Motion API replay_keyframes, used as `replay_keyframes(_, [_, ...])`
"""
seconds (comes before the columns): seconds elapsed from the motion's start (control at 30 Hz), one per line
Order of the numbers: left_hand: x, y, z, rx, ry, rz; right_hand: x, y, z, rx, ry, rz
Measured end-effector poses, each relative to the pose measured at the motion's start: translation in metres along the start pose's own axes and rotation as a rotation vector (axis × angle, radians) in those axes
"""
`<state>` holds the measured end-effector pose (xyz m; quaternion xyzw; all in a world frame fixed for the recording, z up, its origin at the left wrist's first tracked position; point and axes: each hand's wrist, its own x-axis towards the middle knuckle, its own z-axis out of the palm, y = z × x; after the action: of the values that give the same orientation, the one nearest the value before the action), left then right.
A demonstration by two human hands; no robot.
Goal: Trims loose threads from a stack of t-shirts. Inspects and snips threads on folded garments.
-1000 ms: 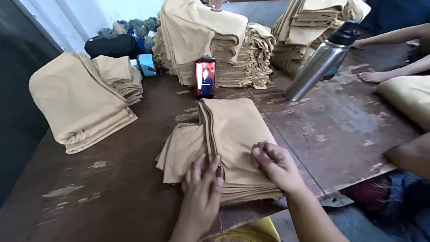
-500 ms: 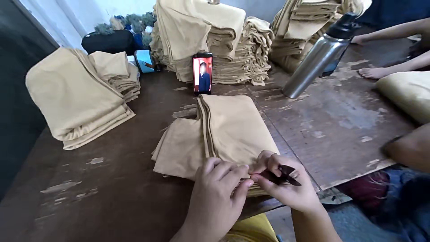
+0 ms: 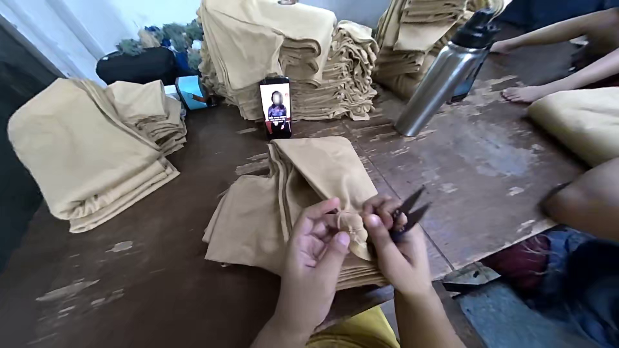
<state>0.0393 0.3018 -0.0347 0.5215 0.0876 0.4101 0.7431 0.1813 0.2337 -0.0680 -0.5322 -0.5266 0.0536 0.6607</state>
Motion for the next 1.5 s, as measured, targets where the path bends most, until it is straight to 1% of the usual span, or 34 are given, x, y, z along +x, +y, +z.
replay_keyframes(0.03, [-0.003,-0.003,-0.002,-0.116,0.031,-0.030,-0.005,-0.001,-0.008,-0.014,-0.050,0.015])
replay_keyframes(0.1, [-0.011,-0.009,-0.007,-0.230,0.035,-0.008,-0.014,-0.005,-0.022,-0.086,-0.153,0.036])
replay_keyframes(0.17, [-0.017,-0.014,-0.008,-0.211,-0.004,0.052,-0.023,-0.013,-0.031,-0.215,-0.218,0.023])
replay_keyframes(0.23, [-0.020,-0.019,-0.006,-0.142,0.009,0.105,-0.029,-0.020,-0.034,-0.332,-0.246,-0.013])
replay_keyframes(0.33, [-0.021,-0.021,-0.005,-0.029,0.077,0.151,-0.036,-0.024,-0.033,-0.456,-0.262,-0.047])
replay_keyframes(0.4, [-0.022,-0.021,-0.005,-0.006,0.095,0.161,-0.039,-0.025,-0.032,-0.496,-0.254,-0.044])
replay_keyframes(0.5, [-0.024,-0.020,-0.008,-0.012,0.048,0.175,-0.042,-0.028,-0.028,-0.567,-0.236,-0.029])
replay_keyframes(0.63, [-0.027,-0.023,-0.010,0.048,-0.014,0.222,-0.042,-0.035,-0.018,-0.687,-0.197,-0.035])
replay_keyframes(0.97, [-0.029,-0.025,-0.009,0.123,-0.011,0.262,-0.041,-0.039,-0.013,-0.785,-0.196,-0.061])
replay_keyframes(1.1, [-0.028,-0.026,-0.010,0.131,-0.005,0.269,-0.039,-0.039,-0.012,-0.789,-0.191,-0.054])
replay_keyframes(1.27, [-0.027,-0.028,-0.011,0.075,-0.009,0.284,-0.038,-0.039,-0.011,-0.797,-0.199,-0.039])
replay_keyframes(1.5, [-0.028,-0.031,-0.011,0.094,-0.022,0.309,-0.041,-0.037,-0.009,-0.780,-0.176,-0.052])
